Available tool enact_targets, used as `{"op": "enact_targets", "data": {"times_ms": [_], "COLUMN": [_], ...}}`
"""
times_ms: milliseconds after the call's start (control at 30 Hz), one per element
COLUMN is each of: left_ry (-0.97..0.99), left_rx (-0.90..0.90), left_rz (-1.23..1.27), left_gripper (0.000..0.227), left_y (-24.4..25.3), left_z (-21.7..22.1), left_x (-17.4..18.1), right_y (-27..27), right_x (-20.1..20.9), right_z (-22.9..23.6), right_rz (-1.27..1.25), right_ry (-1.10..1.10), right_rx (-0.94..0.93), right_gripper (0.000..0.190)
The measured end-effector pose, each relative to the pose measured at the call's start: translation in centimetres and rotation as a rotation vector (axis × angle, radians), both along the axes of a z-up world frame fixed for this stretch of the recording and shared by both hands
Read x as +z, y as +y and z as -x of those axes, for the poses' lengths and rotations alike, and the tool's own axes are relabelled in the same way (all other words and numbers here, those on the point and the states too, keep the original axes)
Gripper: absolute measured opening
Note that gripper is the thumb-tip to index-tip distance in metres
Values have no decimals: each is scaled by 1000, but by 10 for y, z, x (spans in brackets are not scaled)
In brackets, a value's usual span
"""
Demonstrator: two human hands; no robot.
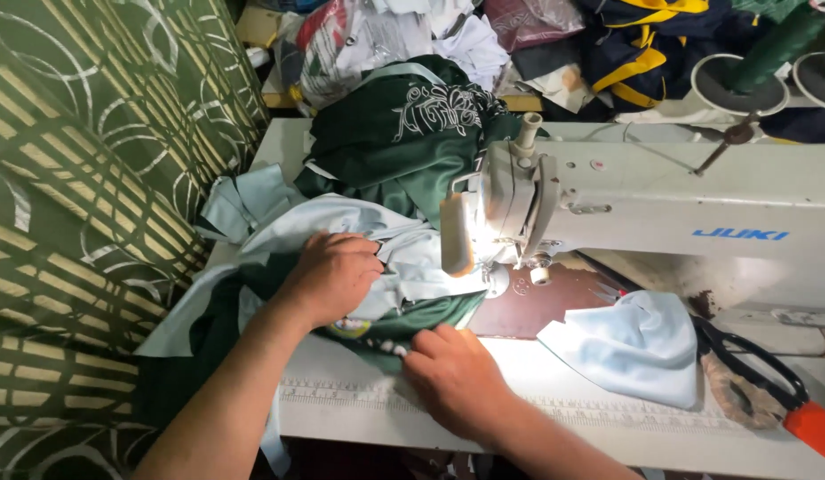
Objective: Stitching and assembling green and white fabric parts using an industrial sewing machine.
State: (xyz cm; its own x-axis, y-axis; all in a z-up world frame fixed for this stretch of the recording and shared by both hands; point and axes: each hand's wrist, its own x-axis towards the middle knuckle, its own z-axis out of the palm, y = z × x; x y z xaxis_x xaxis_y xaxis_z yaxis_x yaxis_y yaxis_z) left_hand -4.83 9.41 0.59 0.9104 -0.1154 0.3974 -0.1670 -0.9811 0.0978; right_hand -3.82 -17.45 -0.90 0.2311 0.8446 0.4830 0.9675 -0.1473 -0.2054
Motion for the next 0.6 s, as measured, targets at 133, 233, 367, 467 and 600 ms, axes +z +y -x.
{"op": "enact_targets", "data": {"times_ms": [133,233,367,467,600], "left_ry": [31,-132,127,259,219], "left_rx": [-33,-32,-205,-138,-33], "left_rz": [224,217,467,261,337], "left_gripper": [23,23,15,20,19], "left_y": [-13,-38,-68,-55,-52], "left_z": [16,39,71,75,78], "left_x": [44,69,69,32,27], "right_y": [-45,-52,-32,-25,-33], "right_x": [26,28,25,23,24], "right_z": [1,8,26,28,26], "right_rz": [34,-19,-88,-72,-57], "right_ry": [49,159,137,137,174], "right_rx": [179,79,203,251,271], "right_gripper": [19,13,11,19,16]}}
